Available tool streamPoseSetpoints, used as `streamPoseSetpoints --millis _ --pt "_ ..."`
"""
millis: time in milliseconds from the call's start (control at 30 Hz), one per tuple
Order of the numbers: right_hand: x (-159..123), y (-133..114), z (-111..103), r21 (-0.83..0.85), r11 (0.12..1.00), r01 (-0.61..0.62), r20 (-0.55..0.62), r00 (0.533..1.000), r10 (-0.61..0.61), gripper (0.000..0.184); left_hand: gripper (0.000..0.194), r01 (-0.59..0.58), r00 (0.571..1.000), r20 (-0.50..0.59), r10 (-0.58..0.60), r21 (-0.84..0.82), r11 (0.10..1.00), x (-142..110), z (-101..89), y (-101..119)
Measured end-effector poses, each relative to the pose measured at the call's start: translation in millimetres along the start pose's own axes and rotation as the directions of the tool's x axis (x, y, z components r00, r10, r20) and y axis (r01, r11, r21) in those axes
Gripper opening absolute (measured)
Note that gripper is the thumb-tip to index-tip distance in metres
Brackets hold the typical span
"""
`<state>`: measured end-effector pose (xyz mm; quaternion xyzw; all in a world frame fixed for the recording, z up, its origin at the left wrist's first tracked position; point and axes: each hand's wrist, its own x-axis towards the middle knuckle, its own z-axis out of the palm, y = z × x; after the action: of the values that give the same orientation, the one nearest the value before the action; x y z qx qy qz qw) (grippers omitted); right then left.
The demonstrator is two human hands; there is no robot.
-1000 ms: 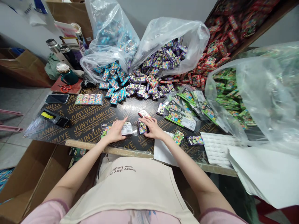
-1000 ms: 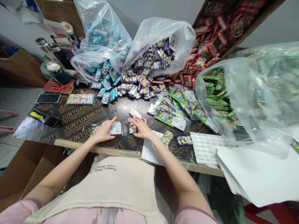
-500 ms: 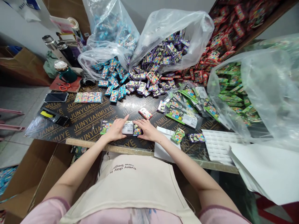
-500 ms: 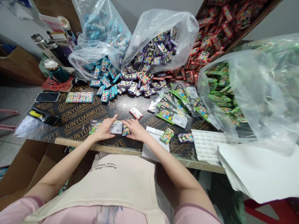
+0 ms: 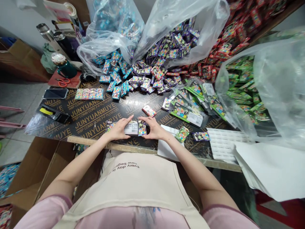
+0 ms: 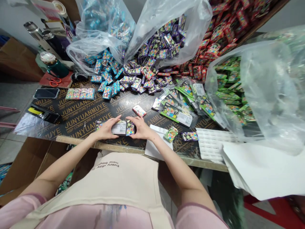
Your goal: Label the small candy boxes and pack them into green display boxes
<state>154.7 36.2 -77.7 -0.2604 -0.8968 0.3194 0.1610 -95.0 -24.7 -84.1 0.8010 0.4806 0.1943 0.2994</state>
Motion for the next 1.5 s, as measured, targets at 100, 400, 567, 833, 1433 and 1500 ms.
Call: streamPoseSetpoints --millis 100,400,567,833,1433,1500 --pt "-0.2 -7.7 -0.6 -0.121 0.993 0.009 0.045 0.999 -0.004 0.076 0.11 -0.022 1.0 -0.019 0.022 0.02 1.0 -0.9 3.6 -1.7" --pt "-13.5 -6.6 2.3 0.006 0.997 -0.073 -0.068 0.995 0.073 0.079 0.111 -0.001 1.0 -0.011 0.0 -0.086 0.996 -8.0 -3.0 -1.1" --pt "-11.9 -13.0 3.9 -0.056 0.997 -0.049 -0.038 0.998 0.047 0.079 0.113 0.006 0.999 -0.036 -0.008 -0.06 0.998 -8.9 0.3 0.7" --pt "-16.7 -23.2 19.0 0.046 0.99 -0.136 -0.205 0.968 0.143 0.074 0.112 0.023 0.989 -0.144 -0.028 -0.038 0.999 -0.3 -1.8 4.5" --pt "2.9 -21.2 -1.0 0.657 0.725 -0.206 -0.191 0.885 0.424 0.072 0.041 0.275 0.777 0.051 -0.627 -0.924 0.265 65.1 6.6 46.8" --pt "-1.6 -25.3 -8.2 0.328 0.933 -0.146 -0.323 0.911 0.257 0.091 0.037 0.284 0.761 0.068 -0.645 -0.929 0.237 66.1 6.0 50.3"
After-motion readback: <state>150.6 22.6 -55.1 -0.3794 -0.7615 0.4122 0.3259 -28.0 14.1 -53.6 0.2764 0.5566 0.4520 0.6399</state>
